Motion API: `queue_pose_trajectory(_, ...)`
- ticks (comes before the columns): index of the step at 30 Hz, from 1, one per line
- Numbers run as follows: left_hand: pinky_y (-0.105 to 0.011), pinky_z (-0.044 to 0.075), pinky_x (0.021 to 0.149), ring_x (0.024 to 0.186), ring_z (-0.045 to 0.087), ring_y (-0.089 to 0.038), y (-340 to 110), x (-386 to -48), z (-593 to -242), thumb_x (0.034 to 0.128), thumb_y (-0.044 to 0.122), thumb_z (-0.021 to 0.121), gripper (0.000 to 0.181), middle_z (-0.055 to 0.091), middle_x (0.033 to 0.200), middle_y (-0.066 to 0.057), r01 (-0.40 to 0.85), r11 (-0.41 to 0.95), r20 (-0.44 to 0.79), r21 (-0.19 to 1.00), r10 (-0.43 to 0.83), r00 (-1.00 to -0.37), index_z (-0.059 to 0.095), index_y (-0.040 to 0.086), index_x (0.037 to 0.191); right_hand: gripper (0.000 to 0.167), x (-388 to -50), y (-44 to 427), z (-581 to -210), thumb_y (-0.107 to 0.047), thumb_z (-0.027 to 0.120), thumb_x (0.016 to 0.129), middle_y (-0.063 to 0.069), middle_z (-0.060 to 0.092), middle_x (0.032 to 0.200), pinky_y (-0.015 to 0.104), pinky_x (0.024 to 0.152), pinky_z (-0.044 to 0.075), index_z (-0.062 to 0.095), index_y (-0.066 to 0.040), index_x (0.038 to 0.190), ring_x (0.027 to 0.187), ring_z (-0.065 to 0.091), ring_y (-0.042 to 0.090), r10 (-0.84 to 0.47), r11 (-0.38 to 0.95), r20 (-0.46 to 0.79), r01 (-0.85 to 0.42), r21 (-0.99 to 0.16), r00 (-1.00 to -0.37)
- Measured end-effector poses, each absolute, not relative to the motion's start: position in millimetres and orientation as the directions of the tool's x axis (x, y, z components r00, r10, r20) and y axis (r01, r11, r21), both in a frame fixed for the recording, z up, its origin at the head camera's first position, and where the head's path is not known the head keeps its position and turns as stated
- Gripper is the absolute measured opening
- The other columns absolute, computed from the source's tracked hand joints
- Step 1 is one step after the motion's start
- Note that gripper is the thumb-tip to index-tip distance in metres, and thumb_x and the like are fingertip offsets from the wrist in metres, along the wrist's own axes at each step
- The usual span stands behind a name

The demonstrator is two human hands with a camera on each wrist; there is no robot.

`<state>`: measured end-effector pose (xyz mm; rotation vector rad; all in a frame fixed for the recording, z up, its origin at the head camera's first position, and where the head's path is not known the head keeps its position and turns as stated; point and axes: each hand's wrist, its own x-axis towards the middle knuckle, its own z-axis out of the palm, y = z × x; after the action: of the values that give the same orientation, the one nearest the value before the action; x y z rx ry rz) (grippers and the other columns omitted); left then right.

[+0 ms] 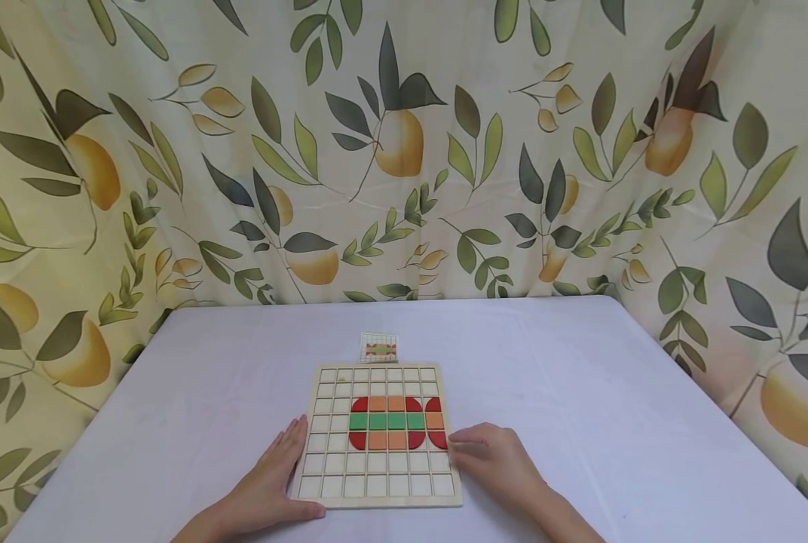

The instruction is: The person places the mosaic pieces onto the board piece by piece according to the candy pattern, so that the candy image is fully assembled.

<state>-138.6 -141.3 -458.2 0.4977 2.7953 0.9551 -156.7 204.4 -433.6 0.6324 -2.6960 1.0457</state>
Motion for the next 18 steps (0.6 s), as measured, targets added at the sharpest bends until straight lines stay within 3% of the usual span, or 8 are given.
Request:
queue_pose_trajectory(8, -0.05, 0.007, 0.108, 0.138, 0.004, -0.027, -141, -139, -457, 0.0579, 0.069, 0.069, 0.128, 0.012, 0.151, -0.017, 0.249, 0.74, -0.045, 0.624, 0.352, -0.935, 0.01, -0.003, 0.145, 0.023, -148, 225, -434, -0.014, 0.08, 0.068, -0.011, 0.068, 0.089, 0.022, 0.071, 0.05, 0.074, -0.017, 0.091, 0.084, 0.061, 0.005, -0.214, 0.719, 0.285, -0.349, -0.601, -0.934)
queue_pose_trajectory(14, -0.049, 0.007, 0.108, 0.138, 0.005, -0.028, -142, -139, -458, 0.0586, 0.069, 0.069, 0.127, 0.013, 0.151, -0.018, 0.264, 0.743, -0.037, 0.615, 0.361, -0.932, 0.011, -0.004, 0.145, 0.024, -138, 239, -432, -0.012, 0.082, 0.066, -0.013, 0.068, 0.086, 0.014, 0.074, 0.046, 0.074, -0.017, 0.089, 0.081, 0.061, 0.004, -0.167, 0.732, 0.356, -0.357, -0.58, -0.919)
queue_pose_trajectory(18, -0.049, 0.007, 0.108, 0.138, 0.004, -0.028, -143, -138, -456, 0.0589, 0.068, 0.07, 0.127, 0.013, 0.15, -0.018, 0.268, 0.741, -0.034, 0.616, 0.365, -0.93, 0.011, -0.005, 0.144, 0.025, -134, 247, -429, -0.015, 0.081, 0.068, -0.012, 0.068, 0.087, 0.018, 0.074, 0.048, 0.074, -0.017, 0.093, 0.084, 0.061, 0.005, -0.119, 0.749, 0.247, -0.25, -0.613, -0.962)
